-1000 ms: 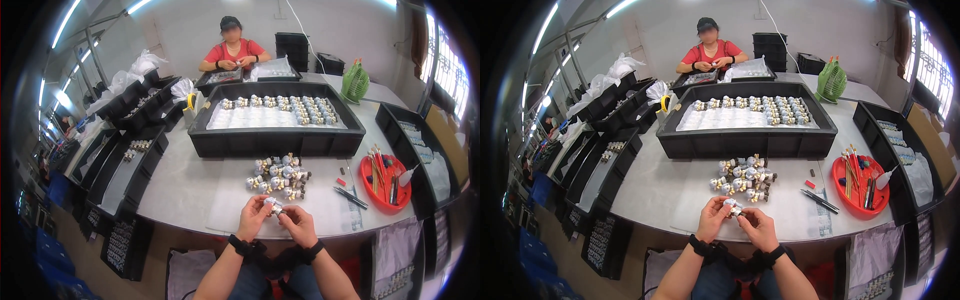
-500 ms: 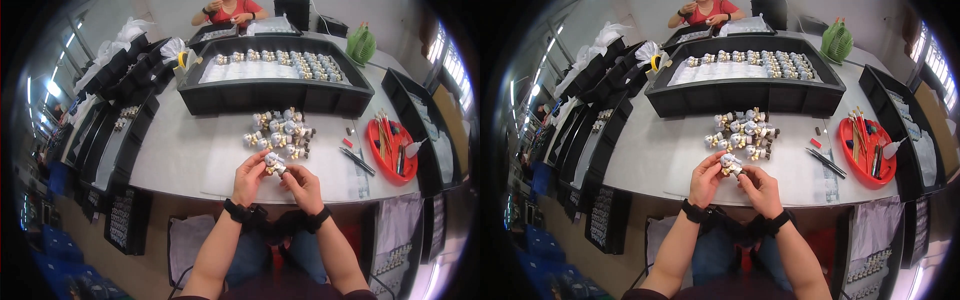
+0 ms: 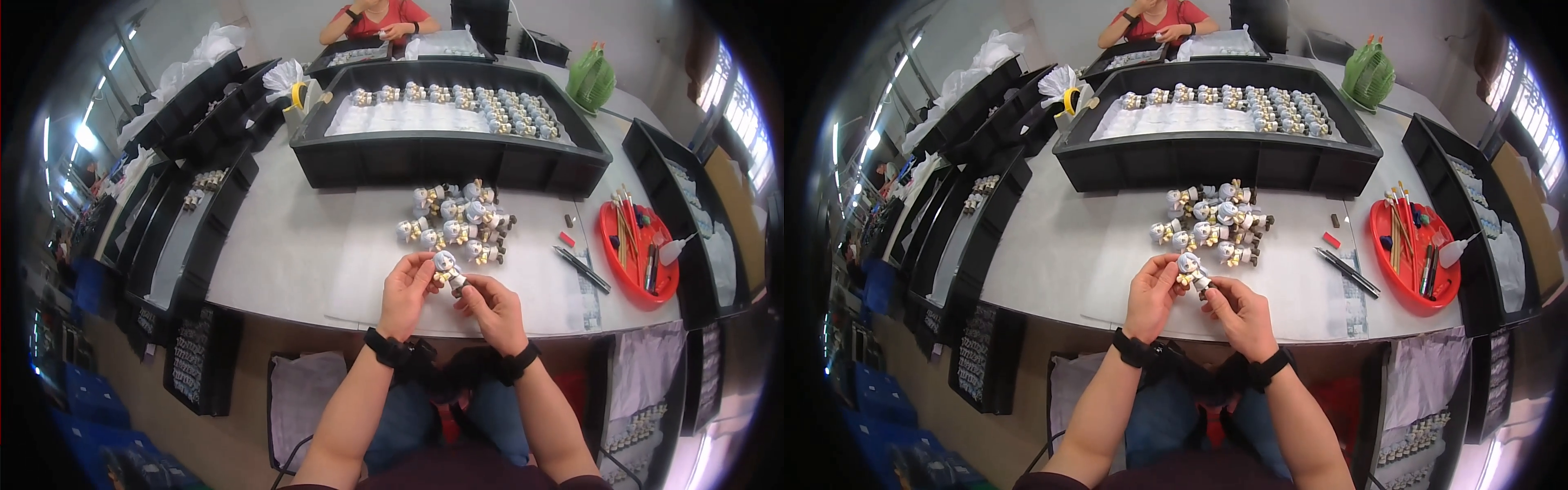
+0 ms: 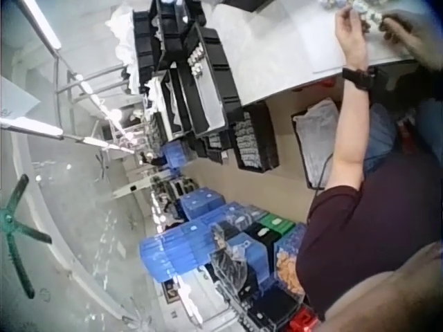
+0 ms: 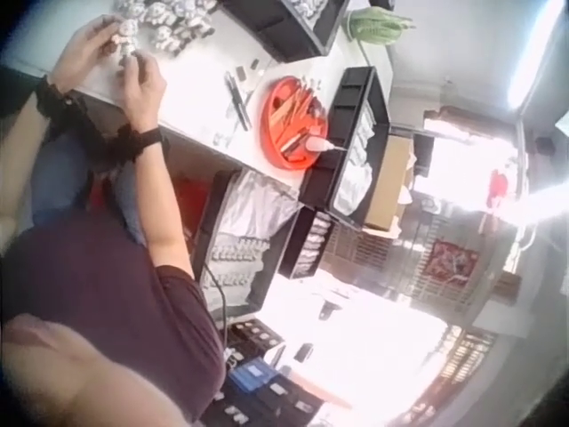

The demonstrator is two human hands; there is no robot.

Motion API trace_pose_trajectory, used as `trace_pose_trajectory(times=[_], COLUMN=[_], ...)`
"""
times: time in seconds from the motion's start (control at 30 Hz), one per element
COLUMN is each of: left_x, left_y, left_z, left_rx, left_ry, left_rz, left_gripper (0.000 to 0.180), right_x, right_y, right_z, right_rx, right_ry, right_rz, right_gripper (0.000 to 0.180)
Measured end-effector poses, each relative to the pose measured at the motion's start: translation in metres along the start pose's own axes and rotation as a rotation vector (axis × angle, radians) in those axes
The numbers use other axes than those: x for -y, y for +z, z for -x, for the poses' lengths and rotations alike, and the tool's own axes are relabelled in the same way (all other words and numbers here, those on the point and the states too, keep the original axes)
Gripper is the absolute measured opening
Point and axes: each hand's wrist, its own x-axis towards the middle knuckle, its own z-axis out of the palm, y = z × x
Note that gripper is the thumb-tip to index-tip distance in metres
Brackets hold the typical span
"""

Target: Inspecting and detailing small plastic sheep figurines before placing them into organized trays.

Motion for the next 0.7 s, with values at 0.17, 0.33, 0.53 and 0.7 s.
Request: trace_pose_trajectory(times=[0.17,0.33,0.53,0.7], left_x=[0.0016,0.0021,0.0004,-0.0002], left_y=[-0.0020,-0.0036,-0.0013,-0.0004], left_z=[-0.0001,0.0003,0.0020,0.0022], left_rx=[0.015,0.009,0.024,0.037], left_ry=[0.017,0.010,0.051,0.025], left_rz=[0.007,-0.007,-0.020,-0.017], left_gripper=[0.016,0.014,0.017,0.025], right_x=[-0.0003,-0.0005,0.0010,-0.0004], right_y=[-0.0004,-0.0009,0.0004,0.0002], right_z=[-0.0001,0.0005,0.0014,0.0014], right_rx=[0.008,0.015,0.014,-0.004], right_ry=[0.005,-0.002,-0.008,-0.014], right_rz=[0.011,0.015,-0.010,-0.040], right_gripper=[0.025,0.024,0.023,0.026])
